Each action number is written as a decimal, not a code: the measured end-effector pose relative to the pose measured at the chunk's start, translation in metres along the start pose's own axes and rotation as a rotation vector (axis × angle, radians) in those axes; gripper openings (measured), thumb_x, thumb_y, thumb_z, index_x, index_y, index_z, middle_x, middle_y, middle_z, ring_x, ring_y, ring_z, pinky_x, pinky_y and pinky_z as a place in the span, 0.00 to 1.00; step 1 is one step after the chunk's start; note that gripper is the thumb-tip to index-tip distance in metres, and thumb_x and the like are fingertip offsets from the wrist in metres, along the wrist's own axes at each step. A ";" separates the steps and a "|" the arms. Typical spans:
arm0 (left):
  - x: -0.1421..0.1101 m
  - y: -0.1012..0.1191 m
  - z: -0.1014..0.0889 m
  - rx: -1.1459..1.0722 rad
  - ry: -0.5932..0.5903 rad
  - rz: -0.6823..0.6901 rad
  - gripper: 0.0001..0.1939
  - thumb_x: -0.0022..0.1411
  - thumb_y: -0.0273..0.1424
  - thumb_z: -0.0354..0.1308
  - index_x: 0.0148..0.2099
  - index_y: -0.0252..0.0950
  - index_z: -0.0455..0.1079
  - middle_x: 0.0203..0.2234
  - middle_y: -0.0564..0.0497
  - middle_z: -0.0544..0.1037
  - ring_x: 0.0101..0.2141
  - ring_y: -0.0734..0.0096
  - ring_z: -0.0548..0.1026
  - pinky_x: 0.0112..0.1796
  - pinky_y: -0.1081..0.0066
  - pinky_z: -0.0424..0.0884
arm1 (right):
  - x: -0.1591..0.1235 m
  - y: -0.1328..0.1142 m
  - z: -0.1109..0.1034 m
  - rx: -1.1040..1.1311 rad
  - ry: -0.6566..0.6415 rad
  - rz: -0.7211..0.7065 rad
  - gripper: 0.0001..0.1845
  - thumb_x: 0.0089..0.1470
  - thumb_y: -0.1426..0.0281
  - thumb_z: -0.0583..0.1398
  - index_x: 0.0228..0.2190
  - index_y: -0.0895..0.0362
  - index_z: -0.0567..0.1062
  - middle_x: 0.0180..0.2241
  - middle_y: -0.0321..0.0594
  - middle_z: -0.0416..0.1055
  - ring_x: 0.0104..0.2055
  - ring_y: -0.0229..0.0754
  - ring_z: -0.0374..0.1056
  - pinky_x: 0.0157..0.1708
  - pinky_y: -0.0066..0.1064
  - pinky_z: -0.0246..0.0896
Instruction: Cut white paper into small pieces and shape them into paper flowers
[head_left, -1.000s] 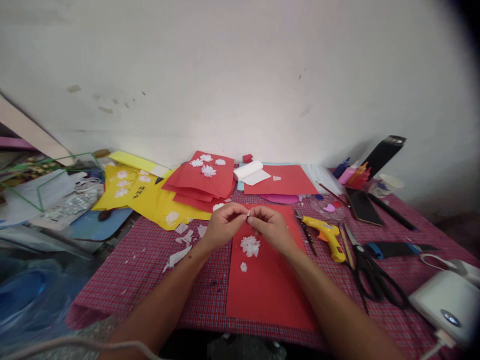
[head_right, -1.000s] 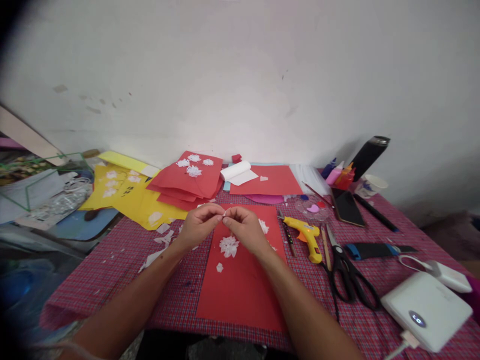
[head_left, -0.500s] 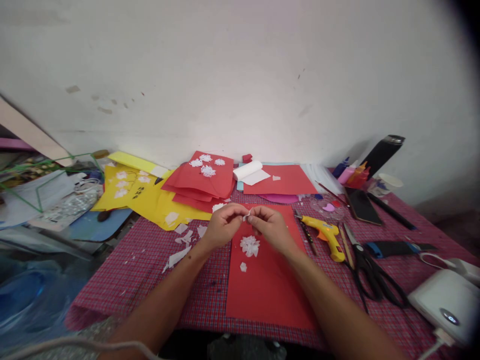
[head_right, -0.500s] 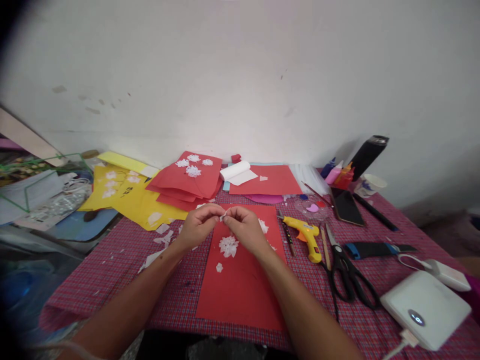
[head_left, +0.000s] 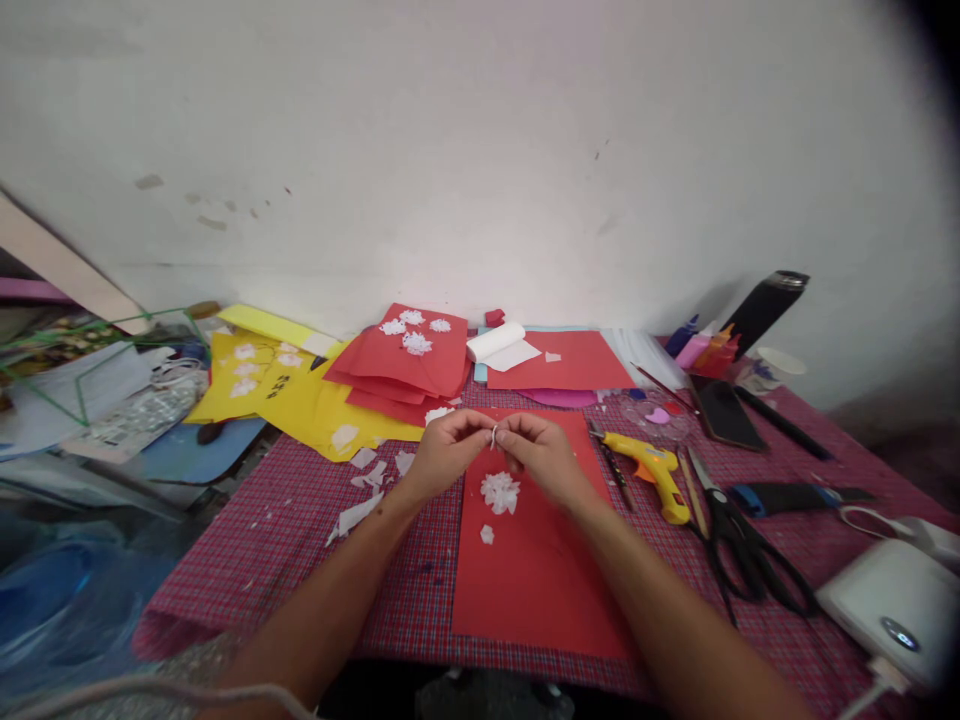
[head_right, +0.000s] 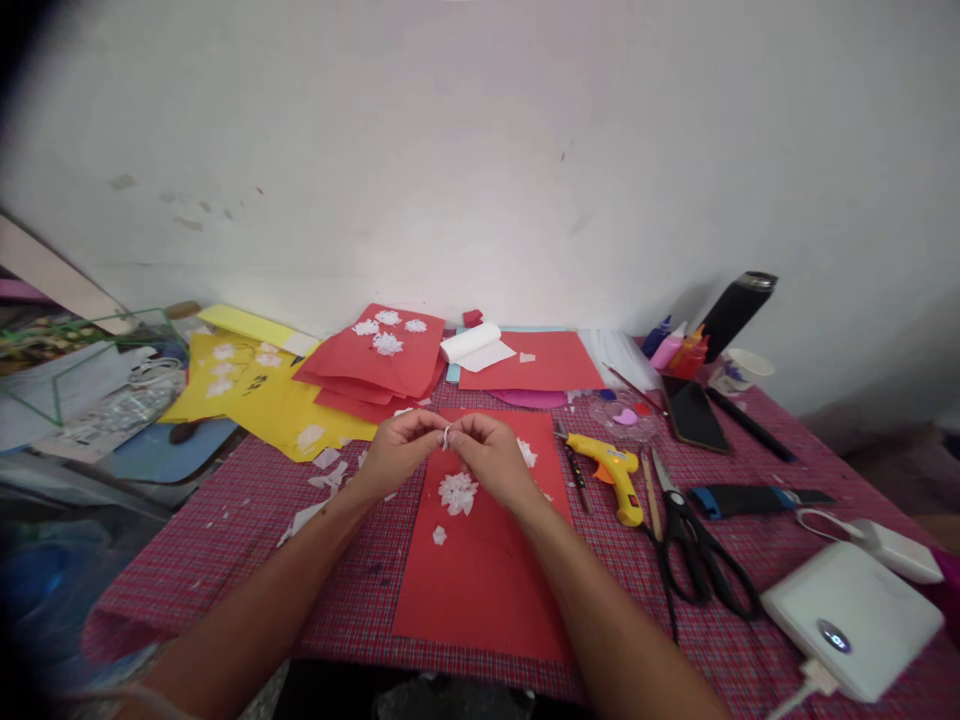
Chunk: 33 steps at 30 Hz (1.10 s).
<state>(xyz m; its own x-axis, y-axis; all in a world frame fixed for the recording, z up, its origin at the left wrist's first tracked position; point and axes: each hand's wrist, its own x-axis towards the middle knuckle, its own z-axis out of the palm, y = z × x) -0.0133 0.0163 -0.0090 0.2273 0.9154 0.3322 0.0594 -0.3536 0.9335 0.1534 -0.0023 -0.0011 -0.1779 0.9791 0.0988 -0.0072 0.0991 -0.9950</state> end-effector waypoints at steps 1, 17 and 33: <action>0.000 0.000 0.000 -0.006 0.006 -0.006 0.06 0.58 0.30 0.61 0.38 0.34 0.75 0.31 0.50 0.79 0.33 0.72 0.75 0.37 0.72 0.72 | 0.000 0.000 0.000 0.011 -0.002 0.001 0.14 0.51 0.58 0.64 0.27 0.56 0.71 0.19 0.29 0.61 0.19 0.33 0.55 0.20 0.26 0.50; -0.004 0.004 0.002 0.343 0.043 0.305 0.06 0.61 0.25 0.56 0.37 0.38 0.74 0.32 0.50 0.77 0.34 0.70 0.74 0.38 0.70 0.69 | 0.003 0.003 -0.001 -0.032 0.016 -0.017 0.14 0.50 0.59 0.64 0.27 0.57 0.71 0.22 0.31 0.63 0.22 0.34 0.56 0.22 0.26 0.51; -0.003 0.005 0.002 0.275 0.052 0.220 0.06 0.62 0.27 0.57 0.37 0.37 0.75 0.32 0.51 0.78 0.34 0.71 0.74 0.39 0.71 0.68 | 0.003 0.000 -0.002 0.011 0.002 0.024 0.13 0.49 0.60 0.65 0.28 0.58 0.74 0.20 0.30 0.63 0.20 0.32 0.54 0.20 0.26 0.49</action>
<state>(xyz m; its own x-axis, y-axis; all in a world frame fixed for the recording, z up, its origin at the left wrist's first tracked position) -0.0121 0.0111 -0.0060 0.2143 0.8174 0.5348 0.2759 -0.5759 0.7696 0.1551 0.0009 -0.0008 -0.1766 0.9815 0.0746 -0.0135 0.0733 -0.9972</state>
